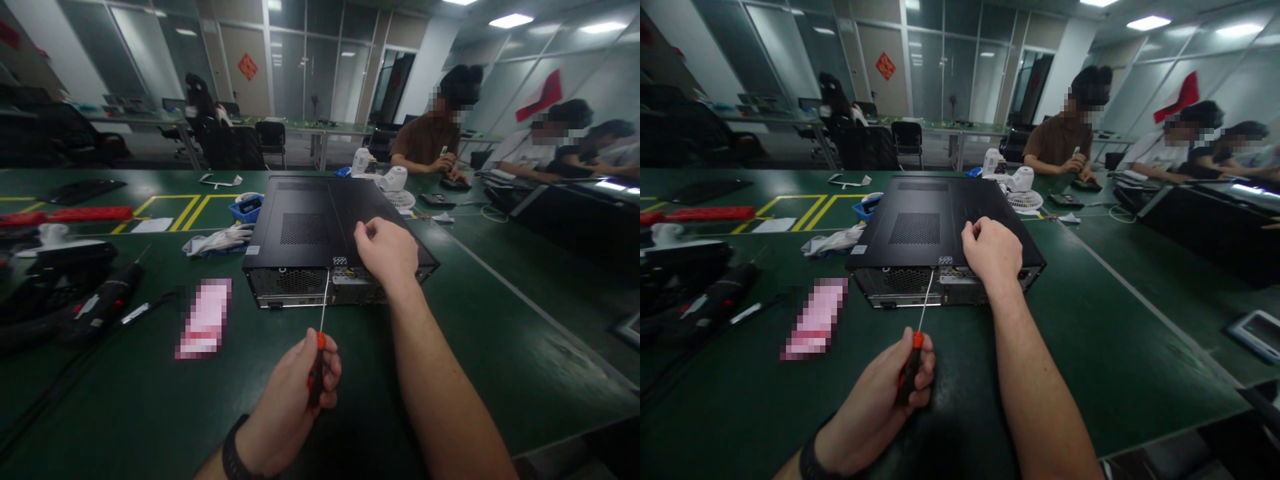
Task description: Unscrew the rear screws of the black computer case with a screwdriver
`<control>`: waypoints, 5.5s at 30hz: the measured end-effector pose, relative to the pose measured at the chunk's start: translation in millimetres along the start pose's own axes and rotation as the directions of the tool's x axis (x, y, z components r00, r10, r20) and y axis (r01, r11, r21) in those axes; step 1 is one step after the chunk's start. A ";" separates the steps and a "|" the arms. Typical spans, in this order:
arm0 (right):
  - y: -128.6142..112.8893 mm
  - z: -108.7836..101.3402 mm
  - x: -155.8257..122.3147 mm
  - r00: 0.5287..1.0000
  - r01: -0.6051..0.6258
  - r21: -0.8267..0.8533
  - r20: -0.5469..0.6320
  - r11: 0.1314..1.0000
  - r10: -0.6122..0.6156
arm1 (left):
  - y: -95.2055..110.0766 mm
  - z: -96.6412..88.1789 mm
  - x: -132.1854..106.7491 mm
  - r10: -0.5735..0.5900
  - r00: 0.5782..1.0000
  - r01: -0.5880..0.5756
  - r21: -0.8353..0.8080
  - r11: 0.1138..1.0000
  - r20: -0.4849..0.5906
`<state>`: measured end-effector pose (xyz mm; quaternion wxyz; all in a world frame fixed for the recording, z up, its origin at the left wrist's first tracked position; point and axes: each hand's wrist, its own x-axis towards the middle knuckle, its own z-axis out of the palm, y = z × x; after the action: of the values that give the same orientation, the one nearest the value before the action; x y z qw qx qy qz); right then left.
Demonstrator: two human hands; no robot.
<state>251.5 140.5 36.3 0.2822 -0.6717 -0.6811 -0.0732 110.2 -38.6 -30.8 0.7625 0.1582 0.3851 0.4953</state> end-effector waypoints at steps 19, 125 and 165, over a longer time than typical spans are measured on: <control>-0.1 -0.9 0.2 1.000 0.010 0.001 0.001 1.000 -0.010 | -6.1 -0.9 0.2 0.022 1.000 -0.022 -0.018 1.000 0.020; 1.3 0.7 -0.1 1.000 0.006 0.013 0.008 1.000 -0.006 | -4.8 -1.3 -0.7 -0.043 0.998 0.043 0.018 0.999 0.034; 1.1 0.4 -0.3 1.000 0.011 0.004 -0.003 1.000 -0.011 | -4.4 -4.3 3.5 -0.006 1.000 0.006 -0.048 0.999 -0.007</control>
<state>252.4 140.5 35.5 0.2840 -0.6671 -0.6847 -0.0743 110.5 -38.1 -37.9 0.7661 0.1366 0.3763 0.5028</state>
